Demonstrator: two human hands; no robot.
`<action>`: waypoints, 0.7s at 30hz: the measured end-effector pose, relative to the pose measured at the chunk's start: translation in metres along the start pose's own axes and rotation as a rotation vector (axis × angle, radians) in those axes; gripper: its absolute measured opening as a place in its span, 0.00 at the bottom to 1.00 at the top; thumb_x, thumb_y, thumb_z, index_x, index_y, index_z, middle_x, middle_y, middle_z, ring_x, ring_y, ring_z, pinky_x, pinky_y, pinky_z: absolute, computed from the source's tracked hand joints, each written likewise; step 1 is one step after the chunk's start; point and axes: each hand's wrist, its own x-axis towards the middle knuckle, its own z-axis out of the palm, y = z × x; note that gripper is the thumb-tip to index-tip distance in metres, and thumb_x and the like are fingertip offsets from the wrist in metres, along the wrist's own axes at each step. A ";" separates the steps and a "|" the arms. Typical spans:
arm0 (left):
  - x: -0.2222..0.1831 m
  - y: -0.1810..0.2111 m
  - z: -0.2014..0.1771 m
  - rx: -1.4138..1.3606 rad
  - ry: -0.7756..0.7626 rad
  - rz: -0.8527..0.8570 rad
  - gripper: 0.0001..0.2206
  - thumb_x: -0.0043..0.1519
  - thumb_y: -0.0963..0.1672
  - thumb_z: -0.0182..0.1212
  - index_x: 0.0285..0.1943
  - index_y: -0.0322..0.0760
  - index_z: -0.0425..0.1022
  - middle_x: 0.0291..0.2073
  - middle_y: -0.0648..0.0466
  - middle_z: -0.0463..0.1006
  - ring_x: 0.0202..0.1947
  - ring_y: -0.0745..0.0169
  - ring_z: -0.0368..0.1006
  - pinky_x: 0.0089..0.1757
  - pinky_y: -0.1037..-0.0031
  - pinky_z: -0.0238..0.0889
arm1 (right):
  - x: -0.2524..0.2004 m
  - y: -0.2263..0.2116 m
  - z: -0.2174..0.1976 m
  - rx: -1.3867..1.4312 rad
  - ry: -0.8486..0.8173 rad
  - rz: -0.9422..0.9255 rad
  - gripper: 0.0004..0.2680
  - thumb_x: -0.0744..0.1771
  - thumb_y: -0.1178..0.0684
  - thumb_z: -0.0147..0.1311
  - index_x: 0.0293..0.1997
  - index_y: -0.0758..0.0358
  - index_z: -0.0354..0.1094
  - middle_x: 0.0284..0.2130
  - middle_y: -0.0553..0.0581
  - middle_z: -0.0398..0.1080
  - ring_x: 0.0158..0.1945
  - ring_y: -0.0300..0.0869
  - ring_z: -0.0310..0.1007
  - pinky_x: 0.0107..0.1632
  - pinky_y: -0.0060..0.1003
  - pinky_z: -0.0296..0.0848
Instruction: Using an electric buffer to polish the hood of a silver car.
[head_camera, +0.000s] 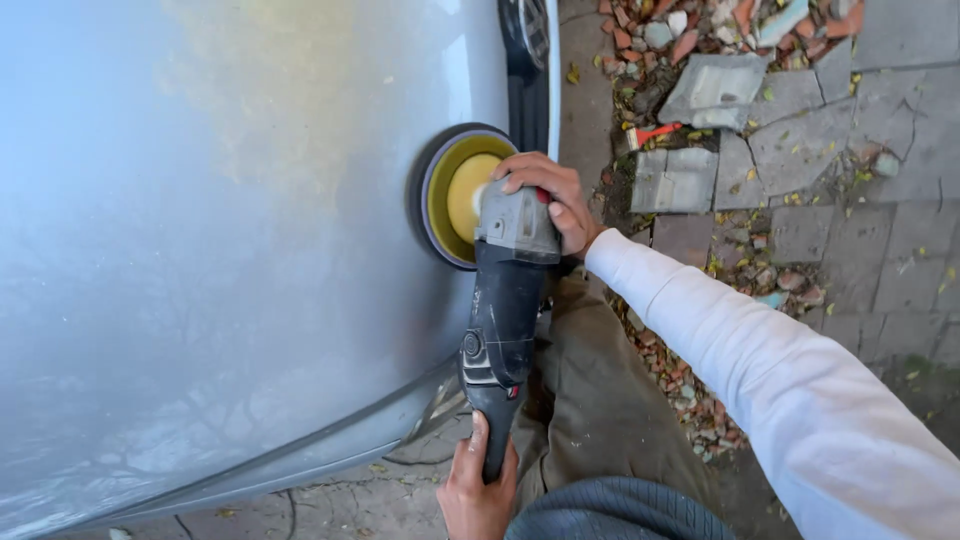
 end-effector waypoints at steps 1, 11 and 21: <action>0.007 0.012 0.008 -0.001 0.019 -0.006 0.29 0.51 0.43 0.76 0.65 0.46 0.77 0.30 0.54 0.82 0.21 0.54 0.79 0.25 0.64 0.71 | 0.017 -0.001 -0.010 0.032 -0.023 0.025 0.23 0.71 0.34 0.32 0.53 0.64 0.69 0.54 0.66 0.71 0.58 0.56 0.71 0.65 0.56 0.70; 0.136 0.127 -0.007 -0.174 0.162 -0.066 0.30 0.56 0.42 0.73 0.70 0.45 0.73 0.27 0.54 0.79 0.20 0.59 0.73 0.25 0.68 0.67 | 0.193 0.026 -0.057 0.080 -0.236 -0.132 0.24 0.71 0.37 0.34 0.57 0.74 0.66 0.56 0.73 0.69 0.59 0.59 0.70 0.68 0.54 0.69; 0.085 0.074 -0.017 -0.219 0.115 -0.028 0.30 0.55 0.41 0.74 0.70 0.44 0.73 0.29 0.54 0.81 0.20 0.60 0.77 0.25 0.70 0.70 | 0.130 0.017 -0.026 -0.027 -0.179 -0.089 0.25 0.70 0.33 0.32 0.54 0.66 0.68 0.54 0.67 0.70 0.56 0.55 0.71 0.62 0.58 0.74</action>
